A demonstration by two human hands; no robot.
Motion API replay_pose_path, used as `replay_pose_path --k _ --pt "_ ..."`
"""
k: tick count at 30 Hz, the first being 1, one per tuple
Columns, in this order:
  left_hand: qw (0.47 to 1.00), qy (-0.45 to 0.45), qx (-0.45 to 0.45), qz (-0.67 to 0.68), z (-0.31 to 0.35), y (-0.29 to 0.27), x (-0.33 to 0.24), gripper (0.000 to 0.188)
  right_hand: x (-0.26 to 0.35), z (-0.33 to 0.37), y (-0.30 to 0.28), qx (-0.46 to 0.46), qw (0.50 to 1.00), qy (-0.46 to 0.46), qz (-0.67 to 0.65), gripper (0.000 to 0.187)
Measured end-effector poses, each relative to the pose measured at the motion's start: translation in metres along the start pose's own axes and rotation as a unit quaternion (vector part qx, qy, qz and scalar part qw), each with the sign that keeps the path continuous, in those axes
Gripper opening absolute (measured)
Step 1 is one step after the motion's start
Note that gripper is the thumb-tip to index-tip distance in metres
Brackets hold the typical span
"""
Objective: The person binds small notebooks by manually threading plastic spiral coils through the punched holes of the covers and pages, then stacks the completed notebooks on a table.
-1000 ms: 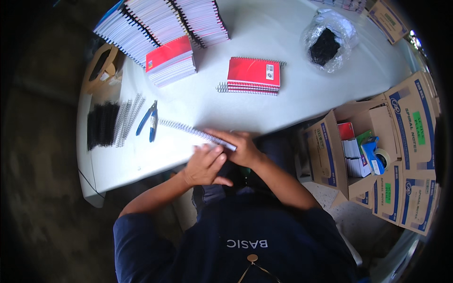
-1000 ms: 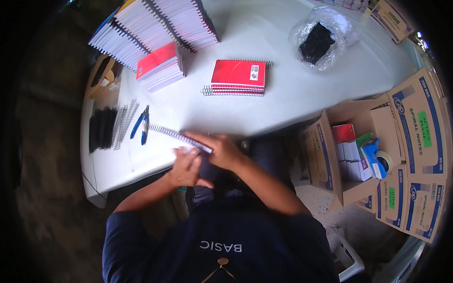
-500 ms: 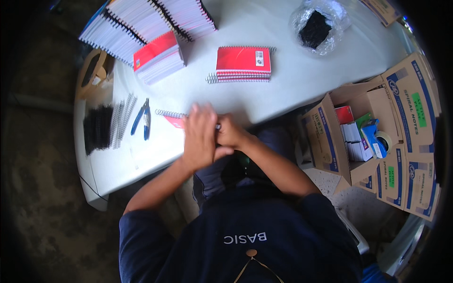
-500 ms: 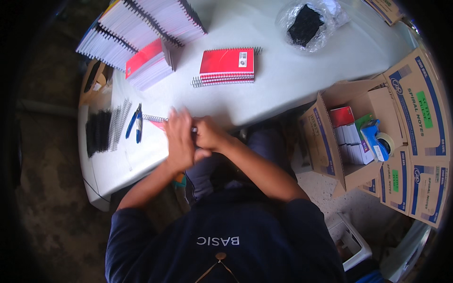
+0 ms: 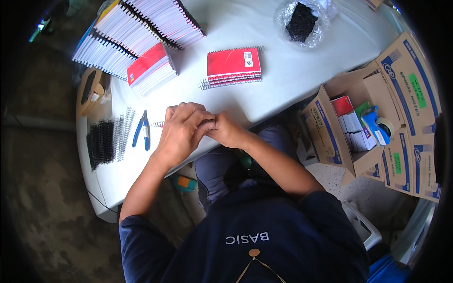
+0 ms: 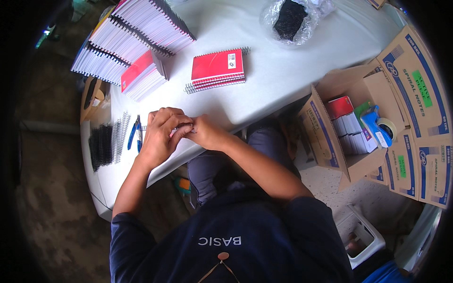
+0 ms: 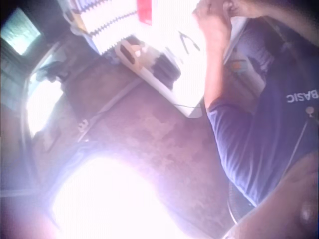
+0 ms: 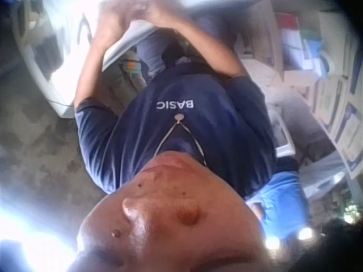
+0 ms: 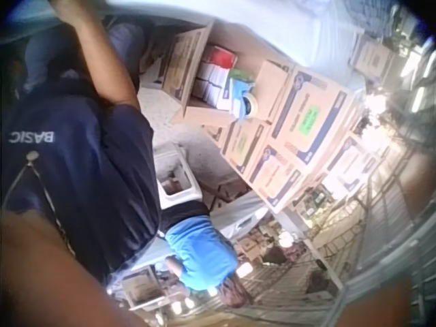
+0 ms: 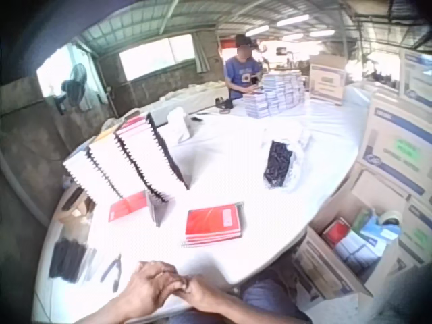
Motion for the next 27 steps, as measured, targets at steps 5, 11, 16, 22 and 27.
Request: replay_pose_path --k 5,11,16,22,27 --pt "0.997 -0.024 0.059 0.054 -0.008 0.0 -0.004 0.013 0.003 0.001 -0.001 0.0 0.998 -0.035 -0.057 0.023" --pt "0.999 0.034 0.038 0.012 -0.004 0.001 -0.005 0.022 -0.003 -0.001 -0.001 -0.011 0.999 -0.02 -0.027 0.022" --pt "1.0 0.008 0.008 0.029 -0.004 -0.004 -0.009 0.021 -0.002 0.001 0.0 0.007 0.999 -0.024 -0.046 0.017" --pt "0.999 0.035 0.002 -0.017 -0.002 -0.005 -0.014 0.024 0.005 0.0 -0.003 -0.009 1.0 -0.015 -0.008 0.016" --pt "0.998 -0.012 0.01 -0.062 -0.01 -0.006 -0.01 0.026 0.019 0.003 -0.008 -0.024 0.994 -0.08 -0.075 0.027"
Point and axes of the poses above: each hand's wrist, its own z-axis away from the middle knuckle, its own y-axis out of the palm, x = y × z, the point moved 10 cm from there along -z, towards the middle knuckle, and after that the axes turned 2 degrees about -y, right-handed, at the moved point
